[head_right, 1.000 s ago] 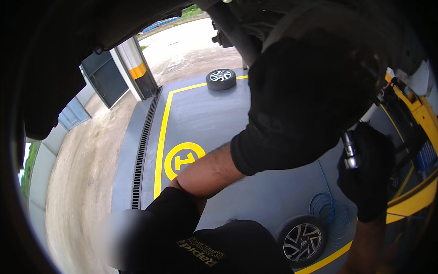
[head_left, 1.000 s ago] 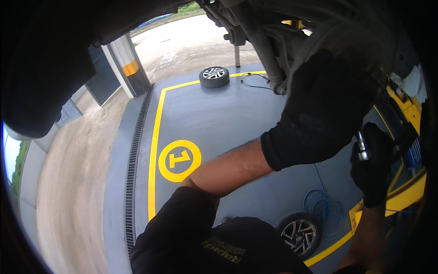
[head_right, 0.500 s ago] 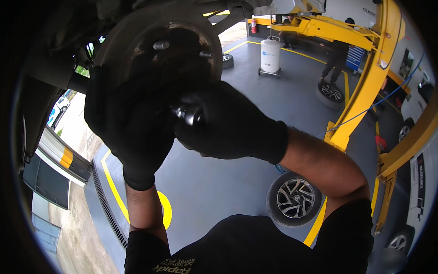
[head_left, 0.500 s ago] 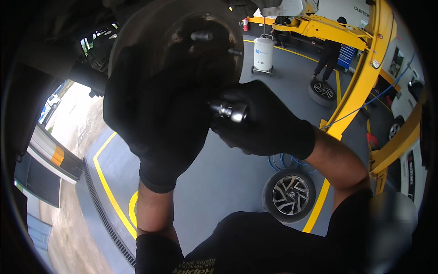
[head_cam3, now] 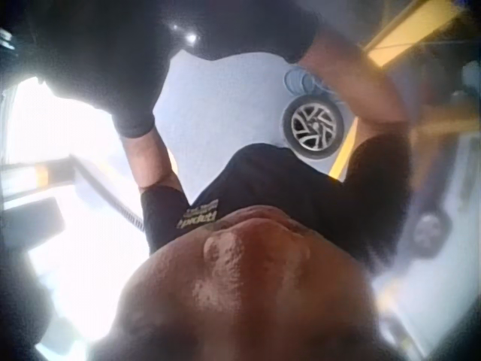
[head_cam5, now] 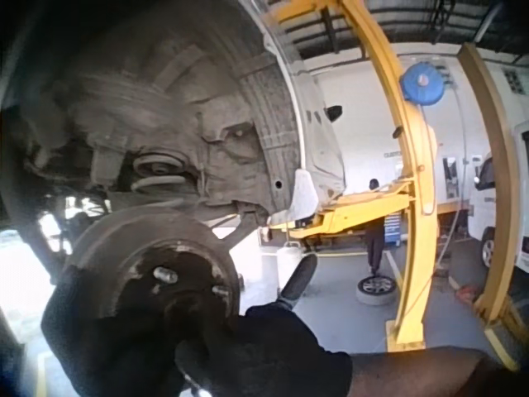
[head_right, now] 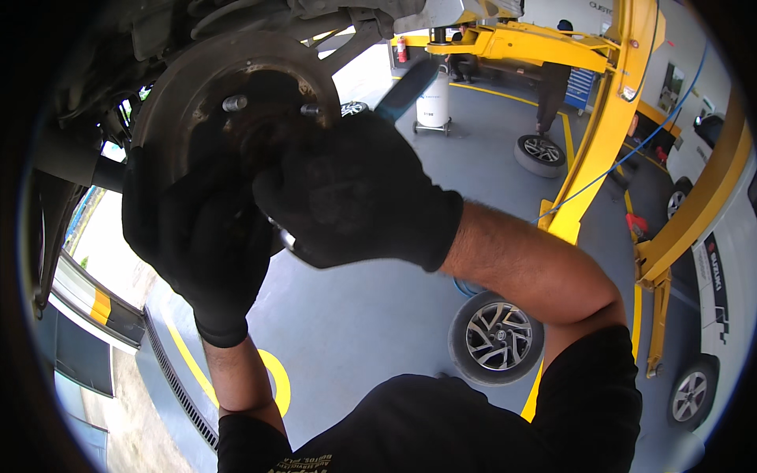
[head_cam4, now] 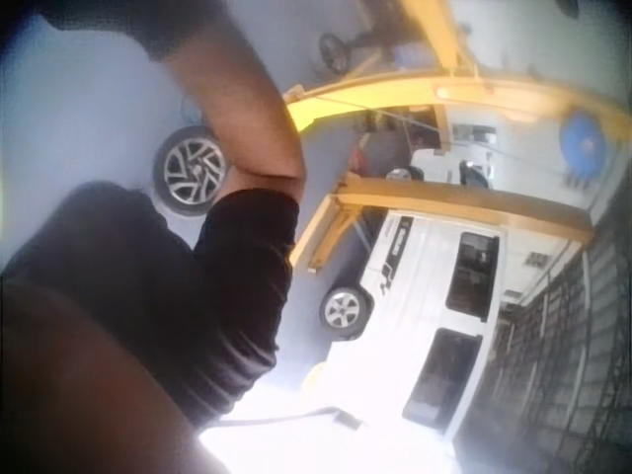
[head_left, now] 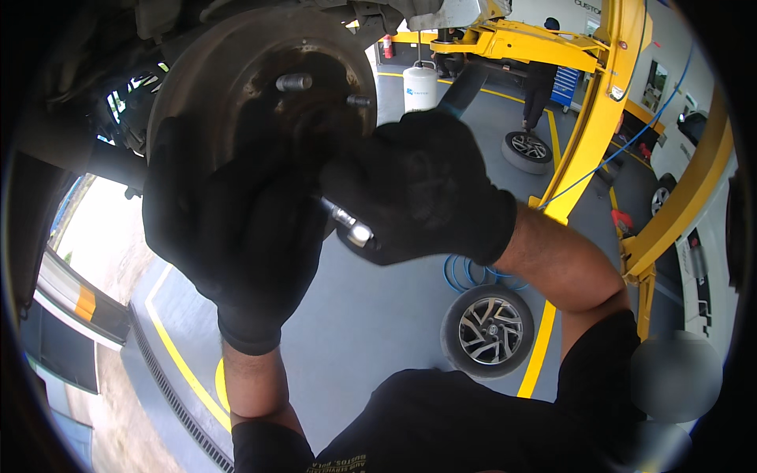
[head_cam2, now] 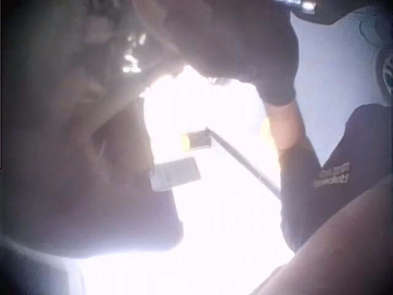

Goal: The person retrieves a socket and ratchet from a tool chest, then uses them to loosen and remove bolts from a car's brake rotor. The rotor is detached and placed on the floor. The person then removes the remaining bolts from the hub.

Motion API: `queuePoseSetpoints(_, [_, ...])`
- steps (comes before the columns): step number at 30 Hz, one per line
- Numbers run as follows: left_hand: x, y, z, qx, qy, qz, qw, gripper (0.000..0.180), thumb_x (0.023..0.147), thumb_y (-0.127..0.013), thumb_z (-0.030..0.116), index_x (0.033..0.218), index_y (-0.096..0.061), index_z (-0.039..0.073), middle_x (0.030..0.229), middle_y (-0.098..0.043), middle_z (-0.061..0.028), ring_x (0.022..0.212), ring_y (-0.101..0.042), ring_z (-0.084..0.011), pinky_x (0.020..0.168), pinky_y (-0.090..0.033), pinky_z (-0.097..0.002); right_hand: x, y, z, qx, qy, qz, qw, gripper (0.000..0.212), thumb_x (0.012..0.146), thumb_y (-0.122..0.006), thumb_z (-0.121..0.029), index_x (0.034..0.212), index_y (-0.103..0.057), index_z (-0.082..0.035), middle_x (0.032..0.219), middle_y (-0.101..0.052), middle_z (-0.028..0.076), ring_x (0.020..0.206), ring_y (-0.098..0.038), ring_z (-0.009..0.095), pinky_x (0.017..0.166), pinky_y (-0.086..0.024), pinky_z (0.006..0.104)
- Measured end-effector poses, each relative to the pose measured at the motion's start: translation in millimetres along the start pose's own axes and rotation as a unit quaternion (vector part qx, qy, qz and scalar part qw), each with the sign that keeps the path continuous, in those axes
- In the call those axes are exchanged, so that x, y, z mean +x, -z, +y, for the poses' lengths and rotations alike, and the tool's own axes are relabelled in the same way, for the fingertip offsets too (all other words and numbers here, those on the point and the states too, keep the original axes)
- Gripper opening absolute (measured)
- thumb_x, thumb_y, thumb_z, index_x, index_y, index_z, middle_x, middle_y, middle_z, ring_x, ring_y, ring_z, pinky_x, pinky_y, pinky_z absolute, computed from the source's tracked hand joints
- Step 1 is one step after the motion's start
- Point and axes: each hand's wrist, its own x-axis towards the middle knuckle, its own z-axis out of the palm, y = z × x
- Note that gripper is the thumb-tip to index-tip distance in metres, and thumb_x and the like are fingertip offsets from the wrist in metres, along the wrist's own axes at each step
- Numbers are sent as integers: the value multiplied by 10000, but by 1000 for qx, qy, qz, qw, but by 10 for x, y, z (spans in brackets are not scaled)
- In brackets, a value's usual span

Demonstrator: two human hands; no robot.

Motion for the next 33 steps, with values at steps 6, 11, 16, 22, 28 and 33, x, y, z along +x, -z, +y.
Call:
queuePoseSetpoints(6, [1, -13, 27, 2, -2, 4, 1000, 297, 715, -856, 118, 1000, -794, 176, 1188, -752, 15, 1437, -502, -416, 1181, -363, -530, 148, 107, -60, 461, -314, -162, 814, 330, 794, -807, -295, 1060, -692, -138, 793, -636, 59, 663, -641, 236, 605, -490, 398])
queuePoseSetpoints(11, [-5, 27, -13, 9, -6, -11, 1000, 284, 755, -842, 113, 1027, -793, 177, 1190, -751, 19, 1447, -493, -410, 1181, -367, -527, 142, 102, 45, 28, -3, -43, 999, 258, 809, -812, -295, 981, -705, -135, 885, -684, 75, 621, -656, 268, 598, -527, 418])
queuePoseSetpoints(16, [7, 18, 20, 8, 2, -6, 1000, 240, 788, -835, 126, 1020, -787, 163, 1190, -752, 16, 1447, -494, -417, 1178, -372, -525, 127, 61, -69, 473, -281, -126, 826, 355, 779, -836, -296, 1070, -715, -132, 988, -687, 70, 642, -631, 254, 631, -518, 413])
queuePoseSetpoints(22, [4, 70, 9, 9, 1, -27, 1000, 262, 774, -848, 136, 1027, -792, 175, 1184, -752, 17, 1448, -494, -412, 1178, -376, -518, 42, -27, 55, 1, 15, 26, 1000, 439, 735, -839, -262, 1140, -710, -148, 948, -673, 71, 767, -641, 226, 705, -503, 405])
queuePoseSetpoints(28, [29, 19, 26, -7, 0, -21, 1000, 304, 720, -868, 117, 1009, -793, 175, 1181, -752, 29, 1449, -490, -414, 1188, -380, -529, 72, 67, -18, 386, -233, -135, 882, 386, 771, -774, -198, 1123, -693, -63, 891, -697, 107, 664, -640, 301, 681, -529, 413])
queuePoseSetpoints(33, [-9, 35, 20, 23, -12, -14, 1000, 327, 706, -863, 105, 1016, -794, 179, 1191, -749, 29, 1453, -483, -416, 1192, -380, -543, 62, 33, 99, 76, -4, -90, 993, 371, 773, -777, -172, 1123, -709, -71, 883, -692, 98, 693, -657, 298, 697, -539, 381])
